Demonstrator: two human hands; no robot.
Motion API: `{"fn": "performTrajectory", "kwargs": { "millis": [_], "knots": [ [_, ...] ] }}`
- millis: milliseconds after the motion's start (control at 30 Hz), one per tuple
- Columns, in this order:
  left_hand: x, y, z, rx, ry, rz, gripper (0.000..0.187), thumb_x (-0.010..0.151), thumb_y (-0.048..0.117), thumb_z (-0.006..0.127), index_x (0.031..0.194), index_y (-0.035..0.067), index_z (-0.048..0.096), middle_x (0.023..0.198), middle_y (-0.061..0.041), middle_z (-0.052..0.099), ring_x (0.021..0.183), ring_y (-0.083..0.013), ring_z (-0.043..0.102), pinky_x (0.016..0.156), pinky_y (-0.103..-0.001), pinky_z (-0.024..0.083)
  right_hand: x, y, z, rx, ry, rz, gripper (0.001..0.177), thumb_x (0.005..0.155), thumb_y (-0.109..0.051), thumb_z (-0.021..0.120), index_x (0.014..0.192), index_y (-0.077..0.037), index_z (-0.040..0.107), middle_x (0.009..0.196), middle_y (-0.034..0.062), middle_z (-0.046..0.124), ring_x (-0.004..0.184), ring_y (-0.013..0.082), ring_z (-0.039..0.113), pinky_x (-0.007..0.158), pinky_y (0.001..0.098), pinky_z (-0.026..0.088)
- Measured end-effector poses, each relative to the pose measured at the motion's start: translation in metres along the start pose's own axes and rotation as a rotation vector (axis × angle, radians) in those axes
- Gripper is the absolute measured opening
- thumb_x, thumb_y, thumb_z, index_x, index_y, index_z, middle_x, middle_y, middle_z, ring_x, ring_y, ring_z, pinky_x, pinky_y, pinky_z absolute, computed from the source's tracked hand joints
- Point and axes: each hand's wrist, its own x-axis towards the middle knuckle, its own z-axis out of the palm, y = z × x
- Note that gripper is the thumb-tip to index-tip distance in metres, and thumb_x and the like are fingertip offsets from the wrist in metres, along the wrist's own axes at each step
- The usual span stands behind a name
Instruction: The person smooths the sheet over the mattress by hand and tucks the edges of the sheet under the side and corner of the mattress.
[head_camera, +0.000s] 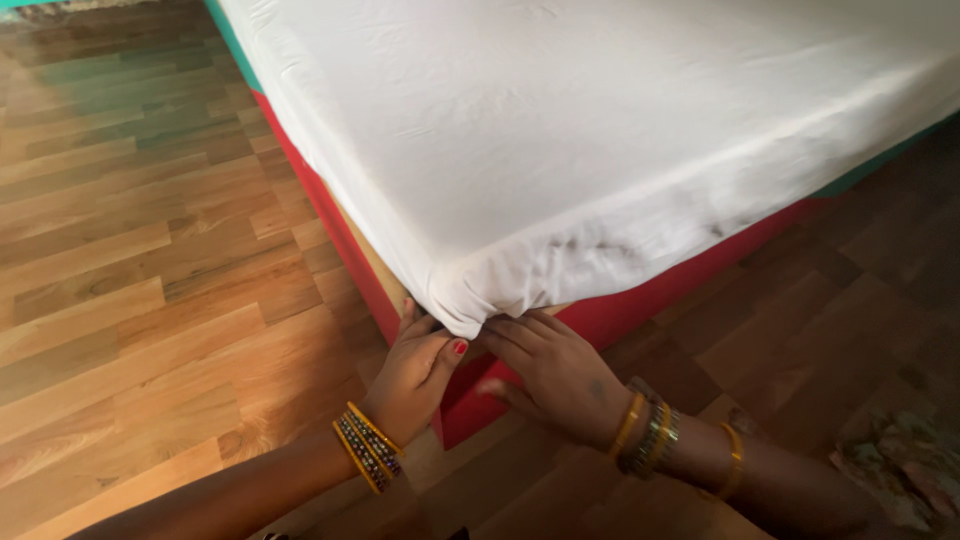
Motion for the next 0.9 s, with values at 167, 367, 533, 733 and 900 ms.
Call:
{"fn": "performTrajectory", "kwargs": {
  "millis": [167,367,533,733,900],
  "knots": [
    [0.002,0.003,-0.002,0.172,0.014,0.146,0.020,0.096,0.008,0.054,0.108,-0.001,0.067,0.111,-0.022,0.068,0.120,-0.0422,0.057,0.121,-0.057,0.026,0.010,0.013,0.009,0.182,-0.284,0.210,0.043,0.098,-0.047,0.062,0.114,-0.007,0.067,0.109,0.0081,0.070,0.100,0.0281,0.067,0.090,0.0434,0.052],
    [0.006,0.013,-0.003,0.457,-0.179,0.051,0.016,0.090,0.008,0.056,0.100,-0.001,0.064,0.104,-0.024,0.067,0.115,-0.0412,0.059,0.120,-0.056,0.033,-0.003,0.009,0.012,0.090,-0.193,0.115,0.057,0.091,-0.043,0.065,0.130,-0.001,0.061,0.119,0.0126,0.068,0.114,0.0298,0.064,0.105,0.0448,0.047],
    [0.007,0.016,-0.006,0.462,-0.169,0.106,0.022,0.089,0.008,0.055,0.108,-0.002,0.062,0.108,-0.024,0.068,0.118,-0.0426,0.057,0.117,-0.057,0.032,-0.028,-0.009,-0.011,-0.012,-0.156,0.073,0.069,0.092,-0.043,0.066,0.140,0.005,0.051,0.141,0.0239,0.057,0.131,0.0361,0.054,0.108,0.0437,0.042],
    [0.006,0.015,-0.007,0.526,-0.206,0.105,0.028,0.096,0.014,0.052,0.114,-0.006,0.058,0.110,-0.027,0.067,0.120,-0.0432,0.058,0.118,-0.055,0.031,-0.014,0.006,0.005,0.098,-0.175,0.084,0.064,0.091,-0.040,0.070,0.135,0.005,0.055,0.135,0.0216,0.061,0.127,0.0358,0.057,0.107,0.0442,0.045],
    [0.006,0.023,-0.011,0.784,-0.161,0.247,0.031,0.094,0.025,0.057,0.103,-0.003,0.065,0.098,-0.022,0.070,0.103,-0.0369,0.065,0.101,-0.049,0.045,-0.004,0.011,0.016,0.104,-0.152,0.068,0.051,0.089,-0.035,0.073,0.122,0.001,0.061,0.120,0.0155,0.068,0.113,0.0308,0.065,0.096,0.0414,0.052]
  ]
}}
